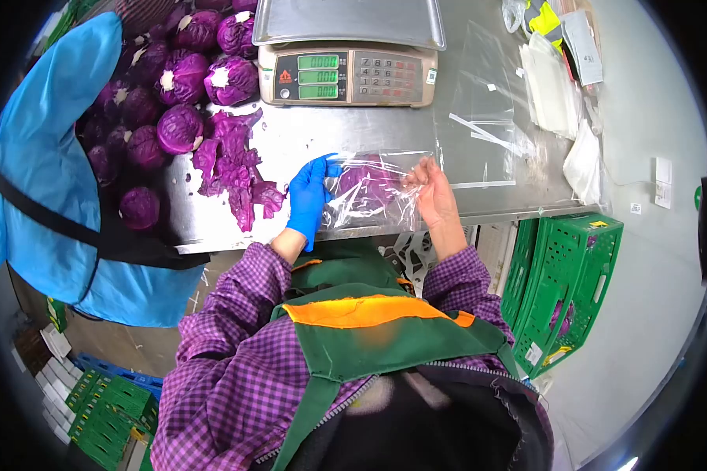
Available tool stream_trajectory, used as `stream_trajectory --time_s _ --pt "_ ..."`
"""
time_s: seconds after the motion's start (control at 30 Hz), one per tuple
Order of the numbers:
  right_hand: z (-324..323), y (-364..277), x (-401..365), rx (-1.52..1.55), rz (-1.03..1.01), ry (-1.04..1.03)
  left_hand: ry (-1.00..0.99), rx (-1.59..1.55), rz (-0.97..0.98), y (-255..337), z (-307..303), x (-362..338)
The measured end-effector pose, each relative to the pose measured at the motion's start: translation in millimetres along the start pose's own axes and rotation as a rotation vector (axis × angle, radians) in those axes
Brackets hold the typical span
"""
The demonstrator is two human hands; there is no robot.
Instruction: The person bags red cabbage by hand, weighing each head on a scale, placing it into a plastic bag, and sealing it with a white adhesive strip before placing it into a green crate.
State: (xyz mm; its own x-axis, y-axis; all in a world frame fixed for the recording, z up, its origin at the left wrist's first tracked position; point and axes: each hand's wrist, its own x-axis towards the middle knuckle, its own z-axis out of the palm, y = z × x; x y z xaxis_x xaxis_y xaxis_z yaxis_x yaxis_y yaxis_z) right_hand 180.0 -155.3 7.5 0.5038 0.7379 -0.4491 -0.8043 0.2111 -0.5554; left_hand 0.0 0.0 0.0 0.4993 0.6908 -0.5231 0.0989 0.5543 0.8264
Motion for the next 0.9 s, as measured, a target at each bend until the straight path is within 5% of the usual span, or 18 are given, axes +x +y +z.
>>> stream_trajectory --time_s 0.1,0.2,0.23,0.3,0.37,0.43,0.5,0.57,0.63,0.7,0.77,0.83,0.87,0.9 --pt "1 -9 -1 -0.019 -0.053 0.168 -0.007 -0.025 -0.072 -6 10 -1" --pt "6 2 11 -0.724 -0.060 0.403 -0.013 0.174 -0.275 -21 -6 11" --pt "11 15 13 -0.698 -0.066 0.414 -0.022 0.201 -0.274 -20 -21 13" --pt "13 26 14 -0.946 -0.102 0.429 -0.093 0.726 0.117 -20 -39 21" --pt "19 28 10 -0.959 -0.133 0.363 -0.011 0.600 0.328 25 -25 3" --pt "37 14 3 -1.053 -0.133 0.435 -0.299 0.980 0.794 64 12 -12" --pt "18 26 8 -1.189 -0.320 0.537 -0.643 0.999 0.676 47 39 -23" --pt "6 42 20 -1.158 -0.222 0.647 -0.642 0.951 0.641 31 37 -7" --pt "3 44 27 -0.562 0.182 0.366 -0.768 0.607 0.389 31 33 10" --pt "35 6 7 -0.358 0.222 0.280 -0.757 0.488 0.086 40 18 36" --pt "32 -9 -4 -0.082 0.163 0.262 -0.722 -0.085 -0.555 43 8 42" --pt "24 -4 -12 -0.449 0.033 0.325 -0.829 -0.284 -0.772 42 11 46" --pt "19 -5 -19 -0.308 0.115 0.275 -0.749 -0.449 -0.798 32 28 47" --pt "16 -18 -33 -0.173 0.198 0.219 -0.848 -0.298 -0.714 37 57 26"
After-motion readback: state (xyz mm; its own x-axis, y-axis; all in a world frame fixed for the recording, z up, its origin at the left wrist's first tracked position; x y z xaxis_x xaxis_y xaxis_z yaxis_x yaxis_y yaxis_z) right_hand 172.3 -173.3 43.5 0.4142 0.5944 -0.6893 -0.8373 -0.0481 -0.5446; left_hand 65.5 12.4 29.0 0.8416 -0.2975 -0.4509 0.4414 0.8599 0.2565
